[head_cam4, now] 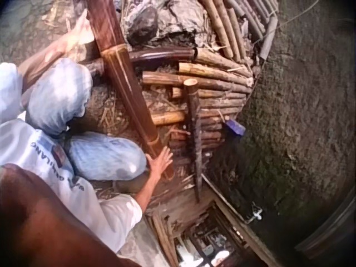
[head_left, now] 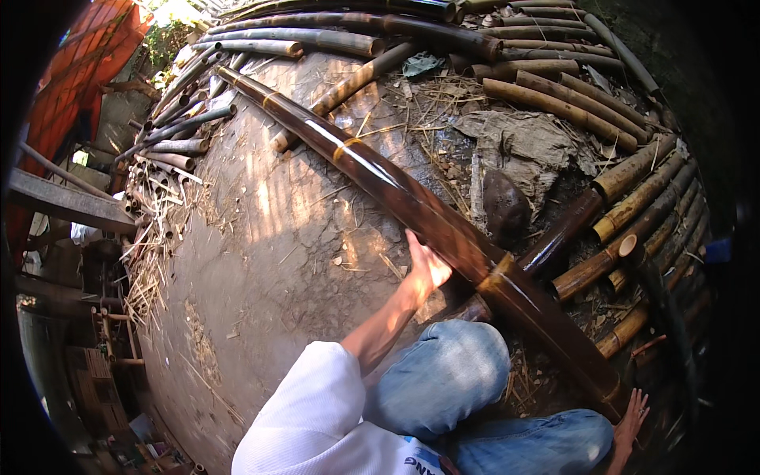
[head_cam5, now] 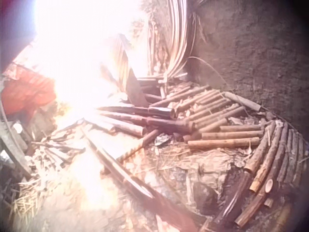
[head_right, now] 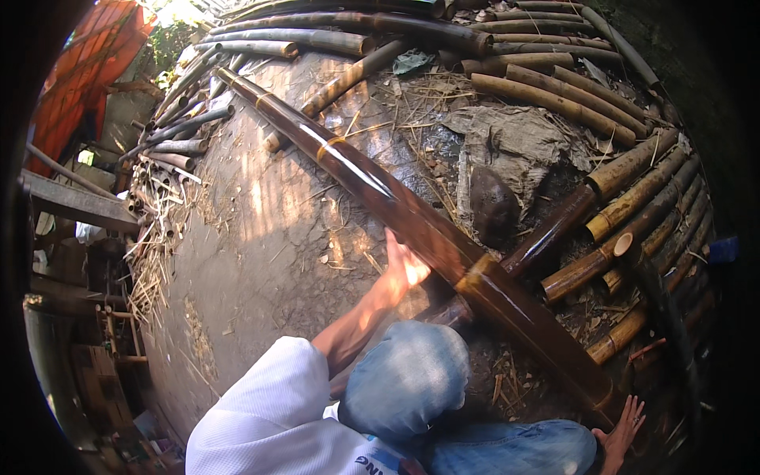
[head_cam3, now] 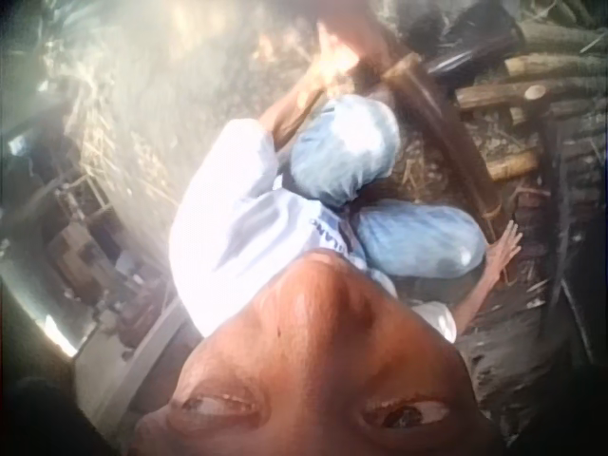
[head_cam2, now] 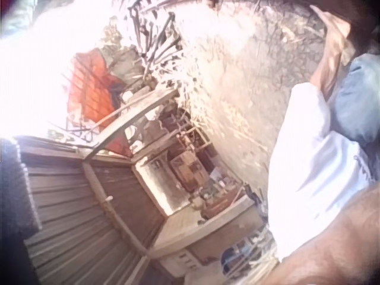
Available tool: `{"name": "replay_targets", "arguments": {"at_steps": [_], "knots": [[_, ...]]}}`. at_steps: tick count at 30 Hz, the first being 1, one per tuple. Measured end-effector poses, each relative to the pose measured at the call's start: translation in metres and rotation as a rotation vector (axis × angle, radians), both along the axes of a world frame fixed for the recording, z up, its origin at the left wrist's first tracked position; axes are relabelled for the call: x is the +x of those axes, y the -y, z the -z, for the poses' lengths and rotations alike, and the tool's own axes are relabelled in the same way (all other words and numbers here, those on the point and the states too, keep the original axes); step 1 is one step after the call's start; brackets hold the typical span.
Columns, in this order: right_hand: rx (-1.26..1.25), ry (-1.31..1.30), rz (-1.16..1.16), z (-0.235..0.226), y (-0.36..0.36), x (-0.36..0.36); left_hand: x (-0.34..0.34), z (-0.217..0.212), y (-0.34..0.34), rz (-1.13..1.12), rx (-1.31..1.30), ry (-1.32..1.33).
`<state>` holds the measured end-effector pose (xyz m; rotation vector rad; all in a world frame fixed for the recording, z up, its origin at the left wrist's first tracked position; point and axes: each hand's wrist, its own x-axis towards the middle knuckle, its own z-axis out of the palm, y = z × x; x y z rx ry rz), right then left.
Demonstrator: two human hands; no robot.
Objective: The person sits on the ground and scrubs a long bamboo pole with a brush, repeatedly dipping the brush into a bucket of water. After scrubbing, the person places the pole aside and washes their hands.
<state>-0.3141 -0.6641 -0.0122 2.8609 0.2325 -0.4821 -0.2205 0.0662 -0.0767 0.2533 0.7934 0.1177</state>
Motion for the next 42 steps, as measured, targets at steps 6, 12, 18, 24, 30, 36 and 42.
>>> {"name": "replay_targets", "arguments": {"at_steps": [6,12,18,24,30,36,42], "knots": [[0.238,-0.133,0.212,-0.029,-0.112,0.037,-0.007,0.031,-0.064,0.053,-0.006,0.034],[0.345,0.129,0.187,-0.017,-0.109,0.007,0.032,0.034,-0.162,-0.202,0.191,0.151],[0.306,0.143,0.286,-0.015,-0.082,-0.009,0.036,0.021,-0.131,-0.198,0.228,0.287],[0.341,0.183,0.250,0.002,-0.028,-0.029,0.024,0.025,-0.092,-0.236,0.265,0.134],[0.437,0.204,0.101,0.025,0.021,-0.033,0.024,0.013,-0.074,-0.261,0.282,0.024],[0.532,0.252,-0.065,0.050,0.065,-0.035,0.032,-0.006,-0.041,-0.177,0.154,-0.033],[0.387,0.059,-0.002,0.023,0.073,-0.029,0.029,-0.025,-0.022,0.084,0.284,-0.084]]}}
